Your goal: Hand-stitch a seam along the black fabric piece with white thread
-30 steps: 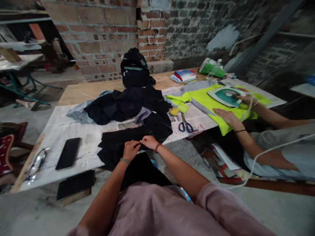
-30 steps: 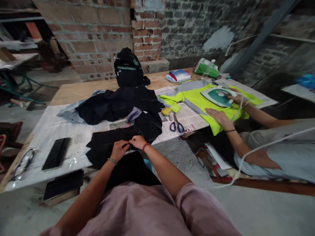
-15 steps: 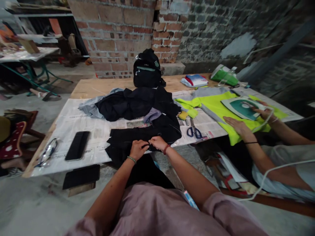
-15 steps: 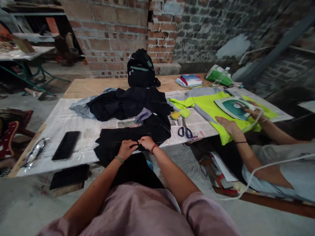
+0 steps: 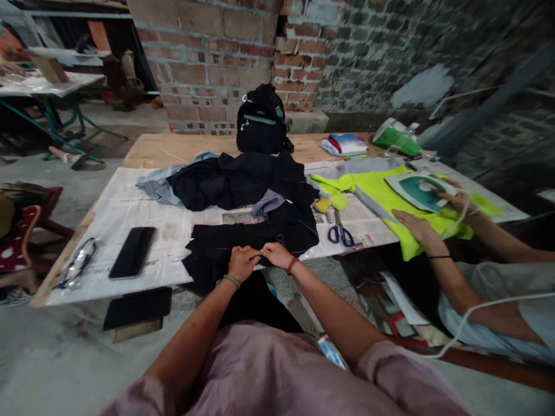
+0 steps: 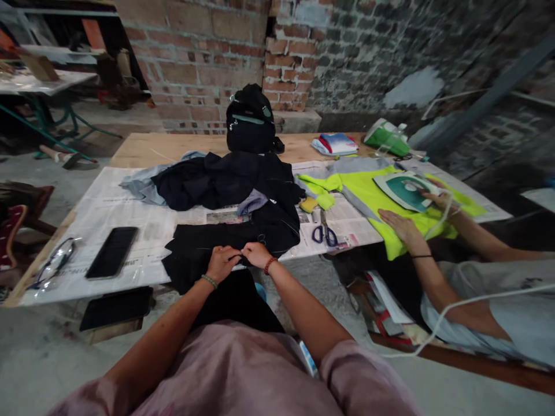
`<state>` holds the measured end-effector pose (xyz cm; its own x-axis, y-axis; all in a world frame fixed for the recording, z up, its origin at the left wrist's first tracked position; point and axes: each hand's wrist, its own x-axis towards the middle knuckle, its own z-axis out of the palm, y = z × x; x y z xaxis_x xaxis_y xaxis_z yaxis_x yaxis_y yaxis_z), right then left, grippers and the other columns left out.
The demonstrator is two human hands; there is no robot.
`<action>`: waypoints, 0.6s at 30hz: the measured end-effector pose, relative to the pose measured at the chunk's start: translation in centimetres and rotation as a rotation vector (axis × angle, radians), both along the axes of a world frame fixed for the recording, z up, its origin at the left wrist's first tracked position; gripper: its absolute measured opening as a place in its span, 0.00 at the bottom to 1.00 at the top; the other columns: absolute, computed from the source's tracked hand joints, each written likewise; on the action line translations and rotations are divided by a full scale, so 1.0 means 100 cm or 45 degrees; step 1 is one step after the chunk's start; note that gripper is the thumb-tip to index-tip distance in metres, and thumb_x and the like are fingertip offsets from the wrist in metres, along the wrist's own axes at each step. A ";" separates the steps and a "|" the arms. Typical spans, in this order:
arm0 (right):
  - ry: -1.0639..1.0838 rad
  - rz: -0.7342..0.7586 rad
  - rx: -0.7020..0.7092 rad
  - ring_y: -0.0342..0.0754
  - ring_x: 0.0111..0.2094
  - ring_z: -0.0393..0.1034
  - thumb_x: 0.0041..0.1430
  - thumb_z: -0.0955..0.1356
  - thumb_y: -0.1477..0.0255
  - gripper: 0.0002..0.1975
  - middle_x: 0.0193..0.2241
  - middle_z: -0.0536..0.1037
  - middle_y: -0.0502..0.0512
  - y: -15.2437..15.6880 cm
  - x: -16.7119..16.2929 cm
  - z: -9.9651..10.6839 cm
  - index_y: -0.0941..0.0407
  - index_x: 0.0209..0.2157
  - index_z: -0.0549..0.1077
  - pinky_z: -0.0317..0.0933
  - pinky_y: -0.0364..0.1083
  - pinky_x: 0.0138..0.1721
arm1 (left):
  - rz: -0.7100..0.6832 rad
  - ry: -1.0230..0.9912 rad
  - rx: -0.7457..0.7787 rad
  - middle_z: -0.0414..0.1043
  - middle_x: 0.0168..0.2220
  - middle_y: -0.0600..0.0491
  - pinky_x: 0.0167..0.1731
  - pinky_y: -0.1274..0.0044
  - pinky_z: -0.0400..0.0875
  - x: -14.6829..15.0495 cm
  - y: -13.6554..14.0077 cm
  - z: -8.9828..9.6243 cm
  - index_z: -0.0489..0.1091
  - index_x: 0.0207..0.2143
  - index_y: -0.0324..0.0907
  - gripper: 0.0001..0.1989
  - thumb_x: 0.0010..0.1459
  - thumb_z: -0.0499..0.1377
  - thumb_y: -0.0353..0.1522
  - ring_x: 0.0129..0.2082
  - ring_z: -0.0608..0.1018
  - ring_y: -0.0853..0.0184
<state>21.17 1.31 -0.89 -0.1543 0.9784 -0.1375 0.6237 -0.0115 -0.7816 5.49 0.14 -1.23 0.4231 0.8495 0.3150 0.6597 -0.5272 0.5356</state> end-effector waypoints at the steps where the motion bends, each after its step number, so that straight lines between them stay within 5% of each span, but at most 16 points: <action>1: 0.008 0.016 0.000 0.39 0.22 0.59 0.50 0.62 0.70 0.10 0.19 0.70 0.48 0.000 0.001 0.000 0.60 0.23 0.72 0.50 0.38 0.23 | 0.004 -0.002 0.003 0.73 0.29 0.56 0.41 0.73 0.55 0.000 0.000 0.000 0.72 0.31 0.46 0.06 0.51 0.56 0.31 0.32 0.72 0.71; 8: 0.136 0.097 -0.151 0.36 0.16 0.53 0.48 0.62 0.69 0.10 0.13 0.61 0.44 0.002 0.005 0.009 0.59 0.20 0.68 0.46 0.37 0.19 | 0.019 -0.032 -0.024 0.73 0.29 0.57 0.41 0.73 0.55 0.002 0.000 0.001 0.72 0.30 0.45 0.05 0.51 0.56 0.30 0.31 0.72 0.71; 13: 0.303 -0.016 -0.290 0.36 0.11 0.49 0.48 0.62 0.66 0.09 0.10 0.57 0.41 -0.003 0.005 0.010 0.58 0.23 0.66 0.44 0.37 0.13 | 0.014 -0.103 -0.064 0.73 0.27 0.57 0.39 0.74 0.55 0.001 0.002 0.003 0.73 0.28 0.45 0.05 0.50 0.57 0.30 0.29 0.72 0.72; 16: 0.378 -0.107 -0.133 0.36 0.13 0.52 0.48 0.62 0.67 0.08 0.14 0.60 0.43 -0.009 0.005 0.009 0.58 0.25 0.66 0.49 0.38 0.14 | 0.000 -0.147 -0.093 0.73 0.26 0.58 0.39 0.74 0.56 -0.001 0.003 0.004 0.73 0.27 0.45 0.03 0.49 0.58 0.30 0.28 0.72 0.72; 18: 0.336 -0.174 0.149 0.39 0.18 0.59 0.49 0.62 0.68 0.07 0.18 0.65 0.46 -0.016 0.007 0.014 0.57 0.28 0.67 0.57 0.40 0.20 | 0.000 -0.165 -0.109 0.73 0.26 0.58 0.38 0.75 0.56 -0.001 0.004 0.004 0.72 0.26 0.45 0.03 0.48 0.58 0.30 0.28 0.72 0.73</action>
